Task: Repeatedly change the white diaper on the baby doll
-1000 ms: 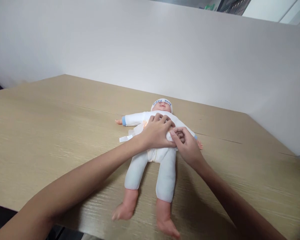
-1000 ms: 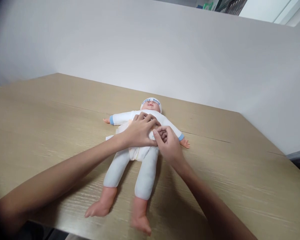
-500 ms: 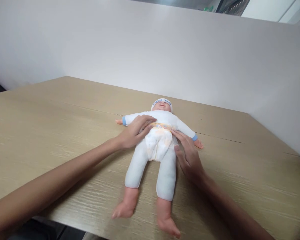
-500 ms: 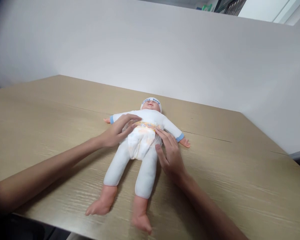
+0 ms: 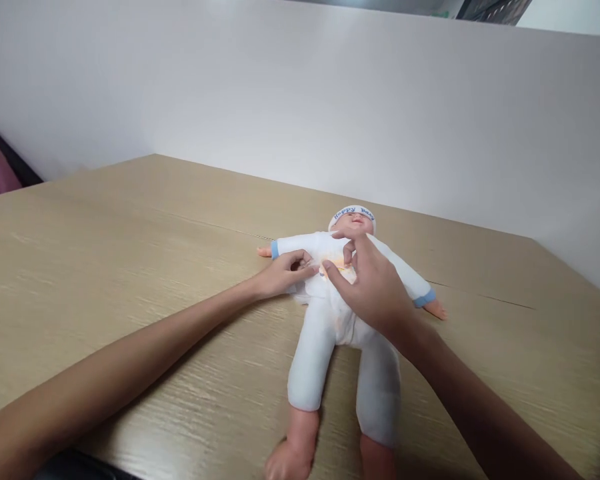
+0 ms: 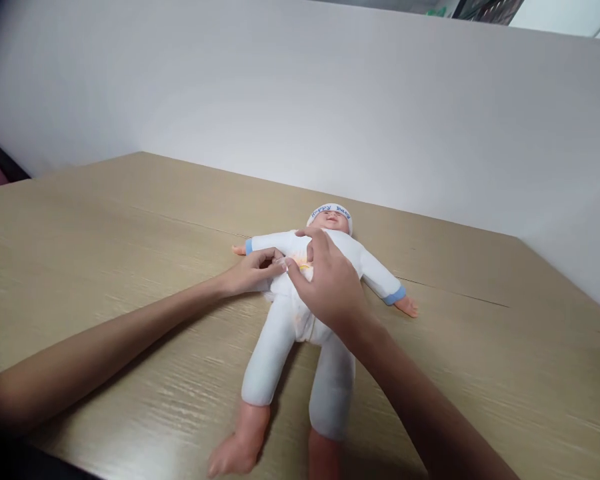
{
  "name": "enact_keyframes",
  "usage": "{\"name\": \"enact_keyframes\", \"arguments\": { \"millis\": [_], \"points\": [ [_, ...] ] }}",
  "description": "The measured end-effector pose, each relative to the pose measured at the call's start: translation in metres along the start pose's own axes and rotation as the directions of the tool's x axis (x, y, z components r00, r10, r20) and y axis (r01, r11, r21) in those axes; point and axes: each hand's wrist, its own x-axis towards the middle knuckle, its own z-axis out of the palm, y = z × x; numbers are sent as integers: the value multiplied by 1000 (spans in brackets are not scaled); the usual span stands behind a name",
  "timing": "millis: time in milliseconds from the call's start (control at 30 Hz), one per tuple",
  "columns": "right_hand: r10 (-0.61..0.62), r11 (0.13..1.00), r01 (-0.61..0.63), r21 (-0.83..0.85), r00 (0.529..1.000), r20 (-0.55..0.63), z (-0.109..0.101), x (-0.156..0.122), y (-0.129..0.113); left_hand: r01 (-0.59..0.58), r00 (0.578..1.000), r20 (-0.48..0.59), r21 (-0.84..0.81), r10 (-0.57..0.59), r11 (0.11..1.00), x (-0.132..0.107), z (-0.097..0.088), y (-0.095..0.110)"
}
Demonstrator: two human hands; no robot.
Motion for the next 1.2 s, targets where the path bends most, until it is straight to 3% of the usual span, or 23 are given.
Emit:
{"name": "enact_keyframes", "arguments": {
  "millis": [100,167,267,333,400,500,633,733,833,1000,1200],
  "points": [
    [0,996,7,-91,997,73,9,3,2,-38,992,-111,232,65,972,-14,-13,0],
    [8,993,3,-116,995,94,12,4,4,-30,984,-146,431,103,902,-27,-22,0],
    [11,993,2,-122,994,109,11,5,5,-30,990,-87,637,111,770,-41,-28,-1],
    [13,991,3,-133,993,117,9,6,3,-26,997,-32,679,65,734,-43,-30,-1],
    [28,989,-9,-145,991,129,8,6,1,24,999,7,639,-37,769,-41,-33,1],
    [51,988,-29,-150,989,142,8,6,-3,118,986,56,440,-158,890,-35,-43,11],
    [80,988,-57,-144,984,158,10,5,-4,138,989,32,175,-146,975,-28,-49,37],
    [71,992,-52,-111,982,174,7,5,-5,144,989,9,119,-147,982,-18,-34,58],
    [39,999,-32,-33,977,211,-1,6,-7,161,987,-9,51,-161,986,0,-4,71],
    [144,986,-160,50,960,242,-11,9,1,120,992,-23,-150,-125,981,21,31,63],
    [157,970,-192,149,963,220,-10,12,12,-48,989,-146,-166,24,985,11,28,37]
  ]
}}
